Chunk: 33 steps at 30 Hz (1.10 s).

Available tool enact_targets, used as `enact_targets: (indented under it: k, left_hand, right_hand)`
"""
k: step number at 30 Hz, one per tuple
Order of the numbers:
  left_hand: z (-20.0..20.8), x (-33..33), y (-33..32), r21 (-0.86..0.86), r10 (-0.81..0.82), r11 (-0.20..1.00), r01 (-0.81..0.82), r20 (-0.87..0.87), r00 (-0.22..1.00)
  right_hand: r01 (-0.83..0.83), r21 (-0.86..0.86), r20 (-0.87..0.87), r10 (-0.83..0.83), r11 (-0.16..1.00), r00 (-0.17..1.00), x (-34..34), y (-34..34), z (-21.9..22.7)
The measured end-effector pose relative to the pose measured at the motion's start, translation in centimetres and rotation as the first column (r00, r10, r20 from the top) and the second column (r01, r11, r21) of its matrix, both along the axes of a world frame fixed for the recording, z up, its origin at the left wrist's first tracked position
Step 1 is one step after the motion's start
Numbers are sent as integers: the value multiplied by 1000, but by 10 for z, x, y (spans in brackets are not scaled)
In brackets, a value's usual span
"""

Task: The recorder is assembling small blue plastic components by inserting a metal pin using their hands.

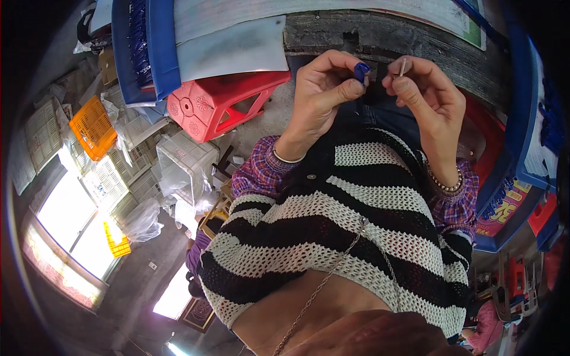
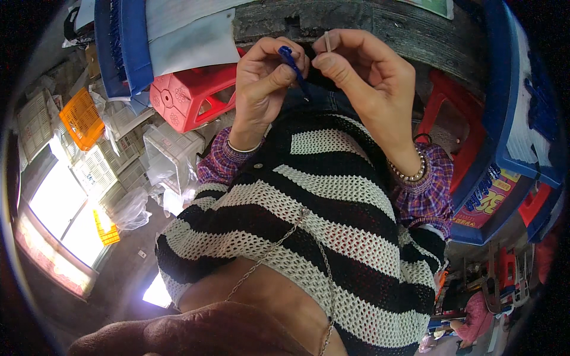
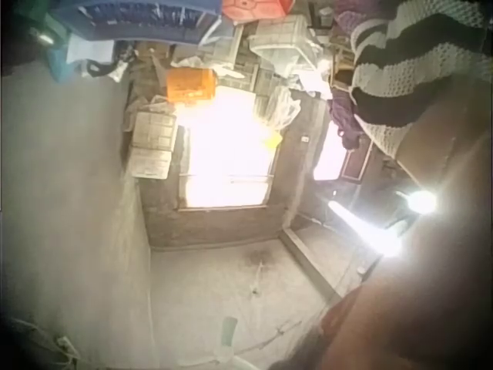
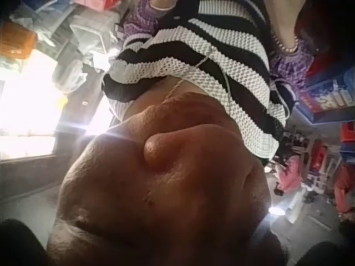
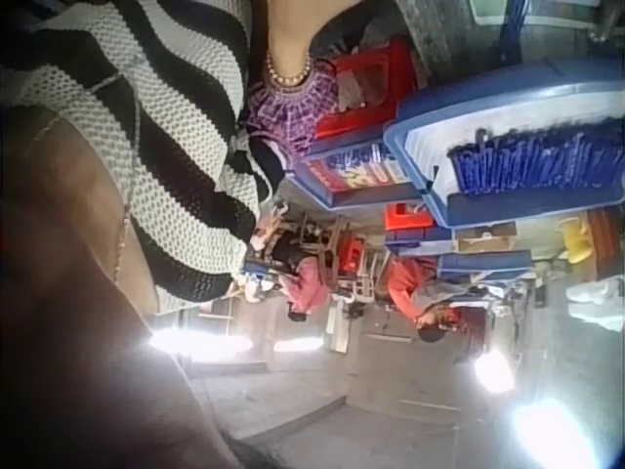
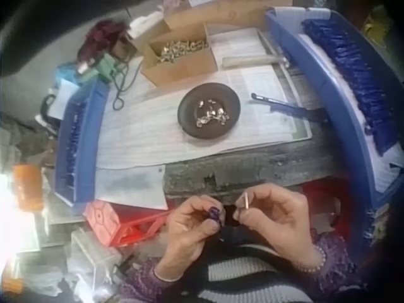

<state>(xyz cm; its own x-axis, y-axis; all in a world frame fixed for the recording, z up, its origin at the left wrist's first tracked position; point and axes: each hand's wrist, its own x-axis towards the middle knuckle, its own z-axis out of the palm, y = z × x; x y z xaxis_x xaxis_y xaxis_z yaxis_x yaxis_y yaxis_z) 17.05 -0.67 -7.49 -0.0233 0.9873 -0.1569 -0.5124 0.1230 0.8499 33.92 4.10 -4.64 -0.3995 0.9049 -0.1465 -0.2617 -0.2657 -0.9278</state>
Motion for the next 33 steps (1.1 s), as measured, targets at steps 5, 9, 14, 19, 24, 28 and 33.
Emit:
enact_targets:
  k: [5, 9, 14, 19, 24, 28, 33]
  left_hand:
    - [2, 0, 0, -10, -4, 1000, 4, -11, 1000]
    - [1, 1, 1, 11, -13, 1000, 13, -3, 1000]
    - [2, 1, 0, -6, -24, 1000, 24, 6, 1000]
    - [3, 1, 0, -24, -26, 999, 27, 15, 1000]
    - [1, 0, -1, -8, -37, 999, 37, 12, 999]
    - [4, 1, 0, -23, -28, 999, 29, 11, 1000]
    - [8, 3, 0, -43, 27, 999, -23, 91, 995]
  right_hand:
    - [17, 6, -3, -17, 1000, 1000, 0, 0, 6]
    - [-35, 102, 12, 34, 994, 999, 2, 3, -1]
    - [-33, 186, 29, 28, 982, 999, 1, 6, -3]
    - [-110, 11, -10, 110, 994, 994, 0, 1, 3]
    - [-57, 50, -26, 58, 997, 998, -1, 1, 2]
    - [-91, 76, -4, 92, 993, 996, 1, 0, -2]
    - [-115, 66, 43, 112, 991, 993, 1, 1, 3]
